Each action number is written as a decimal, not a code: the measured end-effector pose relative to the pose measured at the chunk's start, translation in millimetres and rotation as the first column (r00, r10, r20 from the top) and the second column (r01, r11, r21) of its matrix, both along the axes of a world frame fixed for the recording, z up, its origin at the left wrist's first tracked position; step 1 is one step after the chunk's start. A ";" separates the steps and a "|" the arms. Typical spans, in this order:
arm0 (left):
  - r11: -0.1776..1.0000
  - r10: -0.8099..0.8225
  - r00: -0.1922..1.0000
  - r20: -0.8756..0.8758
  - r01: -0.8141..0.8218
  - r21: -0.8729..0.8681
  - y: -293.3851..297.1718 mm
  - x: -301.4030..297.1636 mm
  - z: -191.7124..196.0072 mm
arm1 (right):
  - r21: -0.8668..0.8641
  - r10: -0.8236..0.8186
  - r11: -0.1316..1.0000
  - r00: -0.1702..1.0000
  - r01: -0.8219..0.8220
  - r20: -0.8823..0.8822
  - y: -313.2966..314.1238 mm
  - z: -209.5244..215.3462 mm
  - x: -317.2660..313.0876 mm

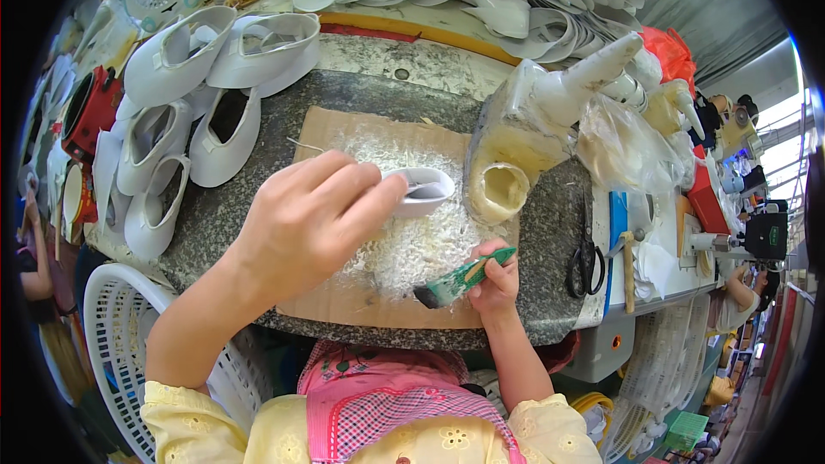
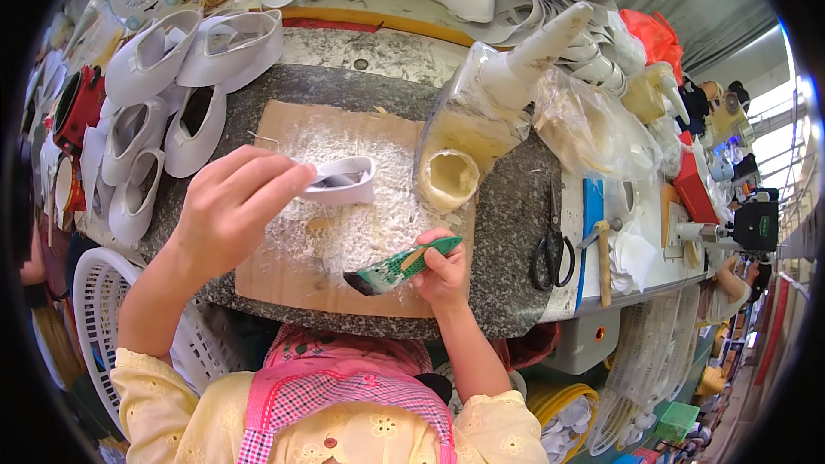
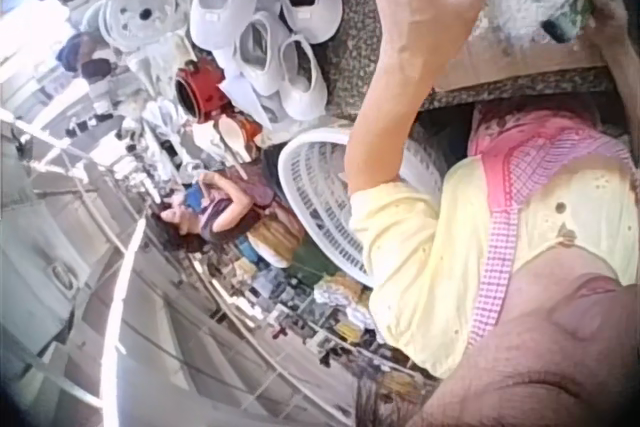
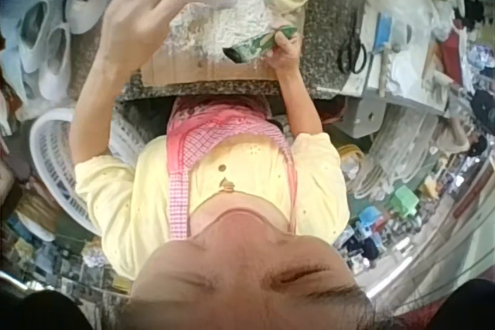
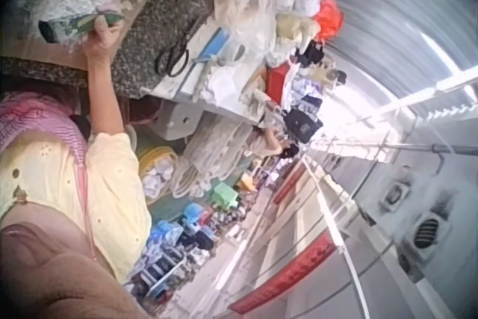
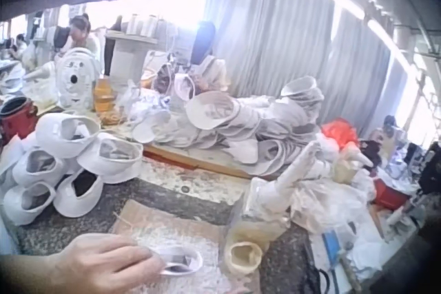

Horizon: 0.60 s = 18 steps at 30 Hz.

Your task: The person takes shoe uppers from a basket, applies glue along their inner surfaces using a brush, and sets them on the workbench.

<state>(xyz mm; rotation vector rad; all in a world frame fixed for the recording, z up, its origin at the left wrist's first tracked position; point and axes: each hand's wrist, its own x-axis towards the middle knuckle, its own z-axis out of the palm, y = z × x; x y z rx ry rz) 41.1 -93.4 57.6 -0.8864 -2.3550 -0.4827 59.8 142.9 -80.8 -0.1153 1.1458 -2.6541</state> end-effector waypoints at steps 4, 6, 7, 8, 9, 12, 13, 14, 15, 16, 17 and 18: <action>0.998 -0.013 0.987 -0.163 0.023 0.061 -11.4 -1.2 1.5 | -0.208 0.048 0.977 0.998 -0.053 -0.029 4.6 -10.1 -4.4; 0.991 0.075 0.957 -0.280 -0.039 0.130 -17.6 -1.5 30.5 | -0.276 0.048 0.960 0.999 -0.050 -0.016 8.5 -13.8 -3.8; 0.974 0.168 0.907 -0.386 -0.091 0.209 -17.8 -2.3 39.0 | -0.273 0.022 0.962 1.000 -0.022 -0.003 13.7 -16.5 -3.1; 0.973 0.175 0.905 -0.388 -0.100 0.206 -17.5 -0.7 41.0 | -0.276 0.018 0.961 1.000 -0.015 0.007 14.6 -16.1 -4.9; 0.994 0.109 0.912 -0.396 -0.106 0.030 -15.0 0.5 42.8 | -0.278 0.025 0.960 1.000 -0.023 0.005 15.8 -14.3 -5.5; 0.934 -0.008 0.955 -0.295 -0.099 -0.343 -4.9 11.5 19.9 | -0.297 -0.053 0.954 0.999 0.053 0.008 12.1 1.6 -8.4; 0.878 -0.105 0.960 -0.260 -0.034 -0.478 -5.6 12.3 -7.2 | -0.299 -0.041 0.953 0.999 0.042 0.011 6.9 14.0 -10.3; 0.798 -0.196 0.959 -0.204 0.035 -0.602 -6.7 13.6 -35.3 | -0.112 -0.127 0.986 0.991 0.123 -0.034 -0.5 28.5 -13.7; 0.748 -0.245 0.954 -0.172 0.073 -0.660 -4.6 19.1 -57.4 | 0.077 -0.207 0.974 0.973 0.215 -0.100 -7.1 41.2 -17.8; 0.694 -0.297 0.944 -0.143 0.111 -0.712 -2.2 25.9 -68.6 | 0.077 -0.208 0.973 0.973 0.216 -0.104 -14.6 51.5 -20.0; 0.696 -0.304 0.942 -0.144 0.115 -0.709 0.6 28.3 -70.6 | 0.370 -0.196 0.883 0.944 0.287 -0.264 -23.9 58.0 -22.2; 0.708 -0.326 0.935 -0.137 0.145 -0.691 7.2 31.2 -68.9 | 0.611 -0.130 0.696 0.903 0.377 -0.409 -31.0 62.8 -23.4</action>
